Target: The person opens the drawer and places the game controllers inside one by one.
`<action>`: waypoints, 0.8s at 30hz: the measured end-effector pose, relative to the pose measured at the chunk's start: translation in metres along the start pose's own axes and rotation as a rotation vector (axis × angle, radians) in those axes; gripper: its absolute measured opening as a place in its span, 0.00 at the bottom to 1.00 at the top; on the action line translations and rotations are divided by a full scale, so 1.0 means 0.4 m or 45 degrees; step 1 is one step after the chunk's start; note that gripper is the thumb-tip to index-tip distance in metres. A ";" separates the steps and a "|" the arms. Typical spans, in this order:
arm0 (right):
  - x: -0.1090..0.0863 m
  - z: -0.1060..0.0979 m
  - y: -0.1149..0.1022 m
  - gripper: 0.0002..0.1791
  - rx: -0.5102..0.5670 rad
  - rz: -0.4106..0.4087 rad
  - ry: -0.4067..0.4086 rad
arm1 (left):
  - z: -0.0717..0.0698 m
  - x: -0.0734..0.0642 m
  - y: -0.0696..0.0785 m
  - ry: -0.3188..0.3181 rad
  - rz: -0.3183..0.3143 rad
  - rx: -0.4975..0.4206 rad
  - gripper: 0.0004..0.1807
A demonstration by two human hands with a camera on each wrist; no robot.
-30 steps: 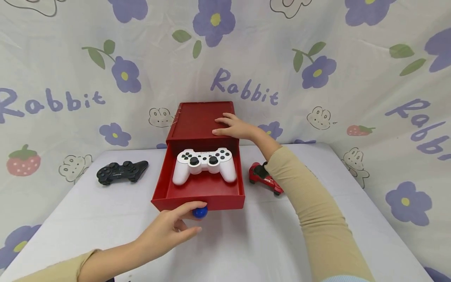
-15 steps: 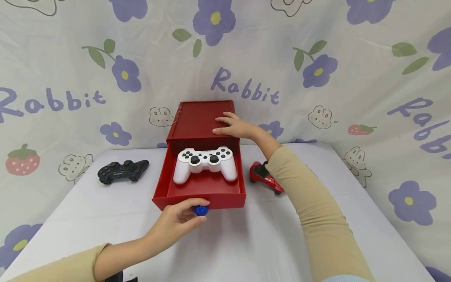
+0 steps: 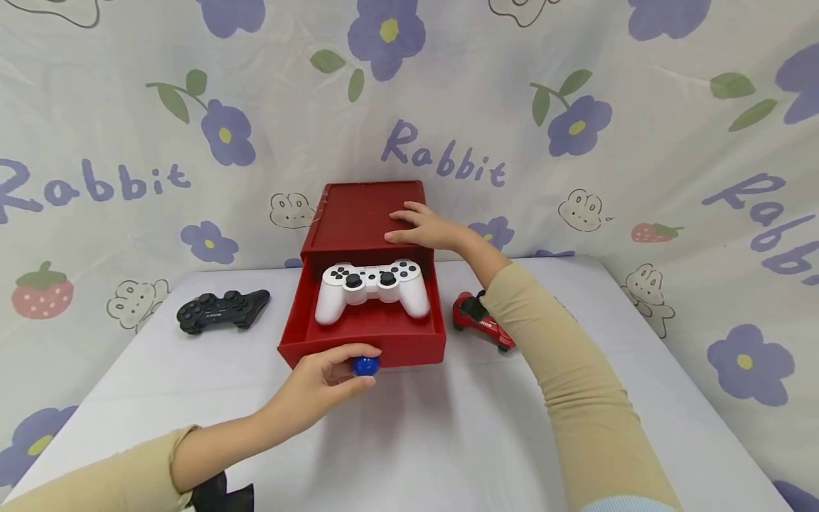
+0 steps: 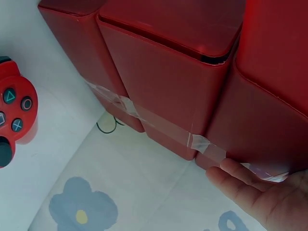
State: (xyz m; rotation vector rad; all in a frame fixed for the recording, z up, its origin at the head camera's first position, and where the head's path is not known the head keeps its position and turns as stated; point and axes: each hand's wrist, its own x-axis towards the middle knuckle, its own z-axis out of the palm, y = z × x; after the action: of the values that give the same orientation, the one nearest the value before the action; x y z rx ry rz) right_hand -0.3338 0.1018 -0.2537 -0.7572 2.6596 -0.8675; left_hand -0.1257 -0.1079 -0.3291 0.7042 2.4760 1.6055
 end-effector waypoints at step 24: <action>-0.005 -0.004 -0.004 0.36 0.001 0.008 -0.020 | -0.049 0.083 -0.001 -0.020 -0.053 0.065 0.19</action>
State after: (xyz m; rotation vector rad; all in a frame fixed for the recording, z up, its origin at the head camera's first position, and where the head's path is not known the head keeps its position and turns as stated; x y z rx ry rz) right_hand -0.3321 0.1028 -0.2514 -0.7516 2.6468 -0.8575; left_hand -0.1618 -0.1100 -0.3157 0.6646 2.5117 1.5223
